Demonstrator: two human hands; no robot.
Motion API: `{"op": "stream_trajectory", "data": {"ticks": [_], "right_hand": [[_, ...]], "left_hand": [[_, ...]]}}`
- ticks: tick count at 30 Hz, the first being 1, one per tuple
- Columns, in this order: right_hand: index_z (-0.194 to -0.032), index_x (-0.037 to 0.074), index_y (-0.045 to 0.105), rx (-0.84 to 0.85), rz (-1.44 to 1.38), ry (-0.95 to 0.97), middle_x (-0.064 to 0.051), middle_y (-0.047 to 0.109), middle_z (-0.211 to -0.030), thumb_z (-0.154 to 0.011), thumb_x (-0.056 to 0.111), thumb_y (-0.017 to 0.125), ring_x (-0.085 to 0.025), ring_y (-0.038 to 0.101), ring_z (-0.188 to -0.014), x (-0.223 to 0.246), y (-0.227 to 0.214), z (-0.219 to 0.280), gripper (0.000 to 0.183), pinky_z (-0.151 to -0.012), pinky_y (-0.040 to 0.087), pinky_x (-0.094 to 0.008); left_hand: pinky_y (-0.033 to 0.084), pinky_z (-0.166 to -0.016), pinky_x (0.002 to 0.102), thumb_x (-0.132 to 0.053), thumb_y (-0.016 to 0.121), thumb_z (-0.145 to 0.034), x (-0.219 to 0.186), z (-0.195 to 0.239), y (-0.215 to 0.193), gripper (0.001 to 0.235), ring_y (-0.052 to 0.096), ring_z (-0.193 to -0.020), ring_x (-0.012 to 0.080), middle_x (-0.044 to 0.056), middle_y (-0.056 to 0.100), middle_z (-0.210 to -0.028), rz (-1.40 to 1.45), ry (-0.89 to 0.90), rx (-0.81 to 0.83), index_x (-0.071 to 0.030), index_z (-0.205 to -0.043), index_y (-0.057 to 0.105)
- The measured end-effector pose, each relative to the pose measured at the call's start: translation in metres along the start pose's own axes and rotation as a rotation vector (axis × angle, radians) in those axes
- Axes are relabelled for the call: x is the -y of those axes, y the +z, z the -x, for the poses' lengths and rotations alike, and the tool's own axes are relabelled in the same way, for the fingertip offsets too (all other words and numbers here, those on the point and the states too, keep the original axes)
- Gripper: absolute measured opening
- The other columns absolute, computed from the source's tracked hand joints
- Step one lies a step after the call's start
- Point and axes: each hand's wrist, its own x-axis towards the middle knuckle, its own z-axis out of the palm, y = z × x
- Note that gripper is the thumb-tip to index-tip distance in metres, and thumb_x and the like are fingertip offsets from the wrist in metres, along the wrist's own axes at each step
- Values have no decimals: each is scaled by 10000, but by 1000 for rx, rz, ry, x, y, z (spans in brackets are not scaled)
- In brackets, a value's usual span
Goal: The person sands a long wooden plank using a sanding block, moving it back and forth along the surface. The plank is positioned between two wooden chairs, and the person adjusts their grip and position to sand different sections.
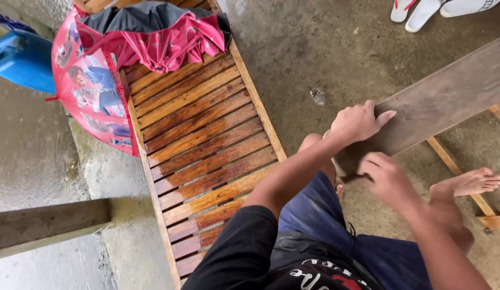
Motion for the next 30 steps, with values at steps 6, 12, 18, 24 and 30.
{"op": "stream_trajectory", "data": {"ticks": [6,12,18,24,30], "right_hand": [[-760,195,611,-70,139,-184,12,574,-855,-760,209,727,-218,618,-881,16,1,-10,117,-815,517,-365],[-785,171,629,-137,84,-227,-21,574,-852,-768,238,740,-266,610,-898,20,7,-14,131,-856,513,-393],[-822,153,609,-125,103,-190,-15,570,-932,-770,149,682,-250,593,-943,5,-1,-1,89,-873,502,-382],[-793,138,618,-103,210,-246,-26,597,-898,-782,78,661,-252,613,-979,-27,-22,4,75,-897,524,-367],[-704,211,588,-56,166,-220,55,581,-816,-814,139,640,-177,601,-838,-30,-14,3,142,-812,509,-331]], "left_hand": [[567,-913,507,-674,199,-856,-6,8,-3,779,711,-1065,442,233,721,-1080,-1,5,4,-47,-1107,586],[560,-914,527,-694,205,-840,-8,13,-5,793,704,-1072,451,230,714,-1099,-12,-9,29,-53,-1127,573],[565,-885,514,-697,206,-852,-8,12,-7,779,713,-1027,452,224,711,-1053,-7,-9,21,-55,-1097,572],[579,-859,485,-707,187,-865,-4,-1,5,755,730,-994,417,200,716,-1005,-57,-6,-11,-84,-1067,562],[581,-842,485,-710,205,-865,-6,-1,8,725,736,-974,408,178,719,-990,-104,-8,-53,-102,-1046,556]]}}
